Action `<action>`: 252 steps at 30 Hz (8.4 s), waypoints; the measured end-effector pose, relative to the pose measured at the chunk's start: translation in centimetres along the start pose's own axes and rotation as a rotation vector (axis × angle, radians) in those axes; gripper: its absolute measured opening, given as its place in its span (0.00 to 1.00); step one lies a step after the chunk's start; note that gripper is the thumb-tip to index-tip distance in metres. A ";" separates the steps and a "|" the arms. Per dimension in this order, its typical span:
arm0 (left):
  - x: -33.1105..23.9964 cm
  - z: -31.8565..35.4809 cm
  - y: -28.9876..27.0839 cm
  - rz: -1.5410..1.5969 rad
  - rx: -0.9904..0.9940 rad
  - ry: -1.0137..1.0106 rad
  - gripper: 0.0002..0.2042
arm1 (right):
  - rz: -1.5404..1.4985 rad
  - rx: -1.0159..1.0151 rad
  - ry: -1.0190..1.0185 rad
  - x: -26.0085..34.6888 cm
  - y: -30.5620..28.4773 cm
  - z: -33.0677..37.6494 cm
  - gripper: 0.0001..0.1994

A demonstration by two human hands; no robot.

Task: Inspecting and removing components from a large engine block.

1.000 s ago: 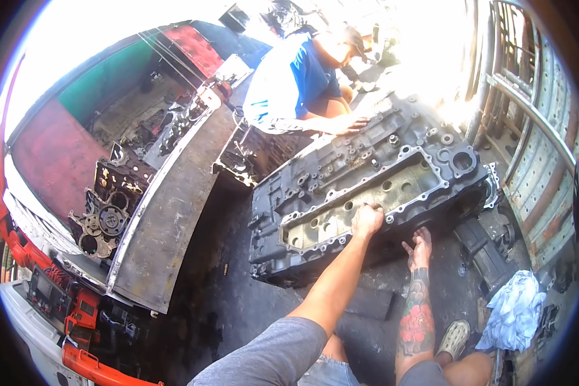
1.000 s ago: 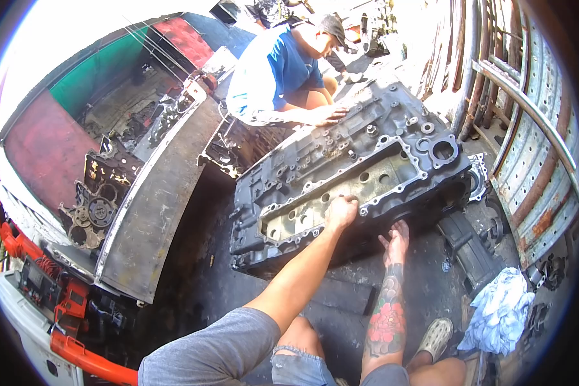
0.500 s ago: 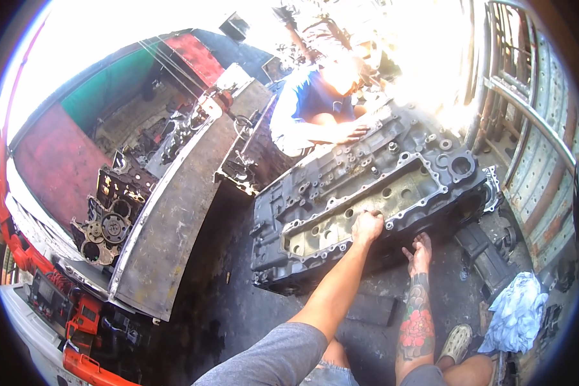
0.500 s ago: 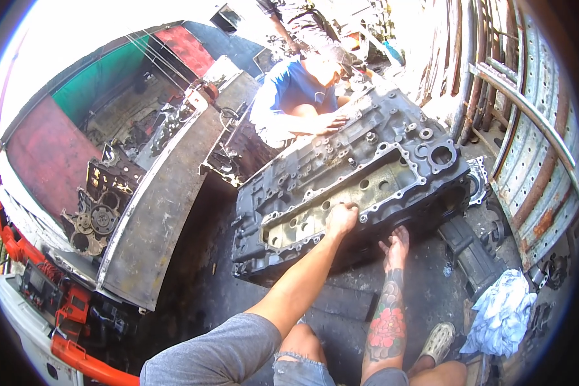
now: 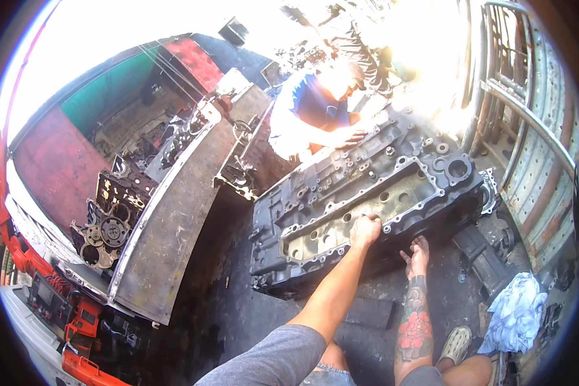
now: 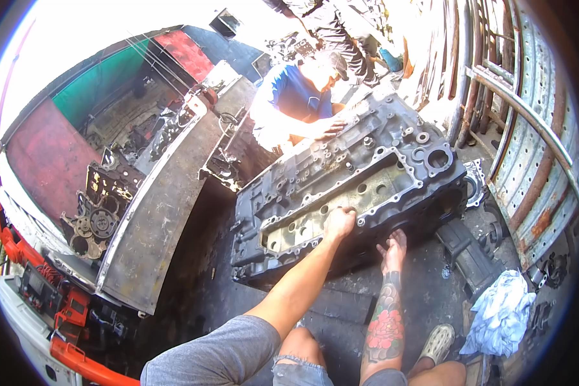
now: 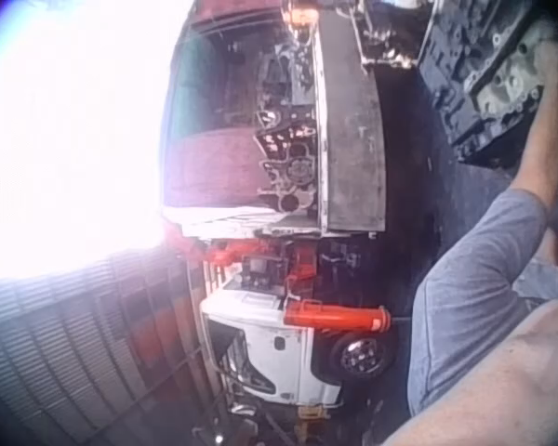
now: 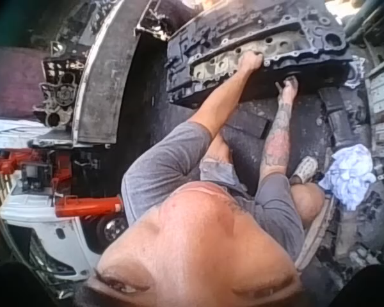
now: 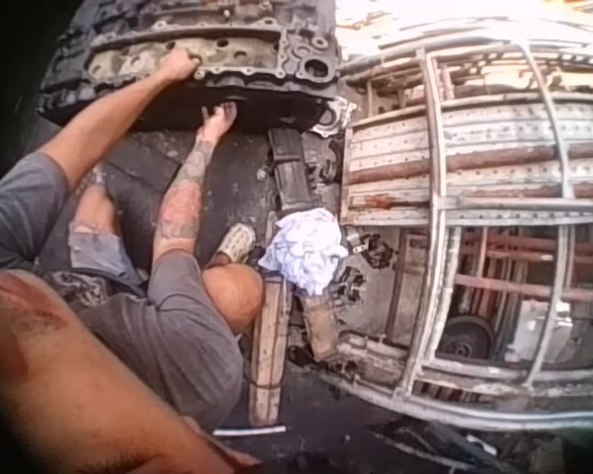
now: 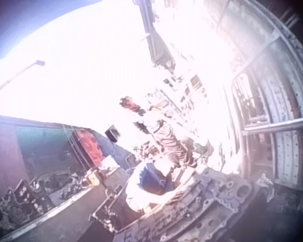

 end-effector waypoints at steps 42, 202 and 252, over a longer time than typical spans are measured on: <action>-0.5 0.6 0.1 -0.002 -0.027 0.053 0.17 | -0.017 -0.044 -0.001 0.4 -0.2 1.2 0.28; 0.5 0.6 -1.5 0.042 -0.107 -0.068 0.18 | 0.104 -0.045 0.274 3.8 -0.3 -1.9 0.25; 0.5 0.9 -1.9 0.051 -0.055 -0.106 0.17 | 0.143 0.008 0.332 4.0 0.2 -1.9 0.34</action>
Point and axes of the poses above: each hand's wrist, its own z-axis away from the middle knuckle, its own y-axis out of the palm, x = y × z, the point moved 9 cm from there along -z, towards the middle knuckle, and after that the axes turned 6 degrees about y, right-handed, at the moved point
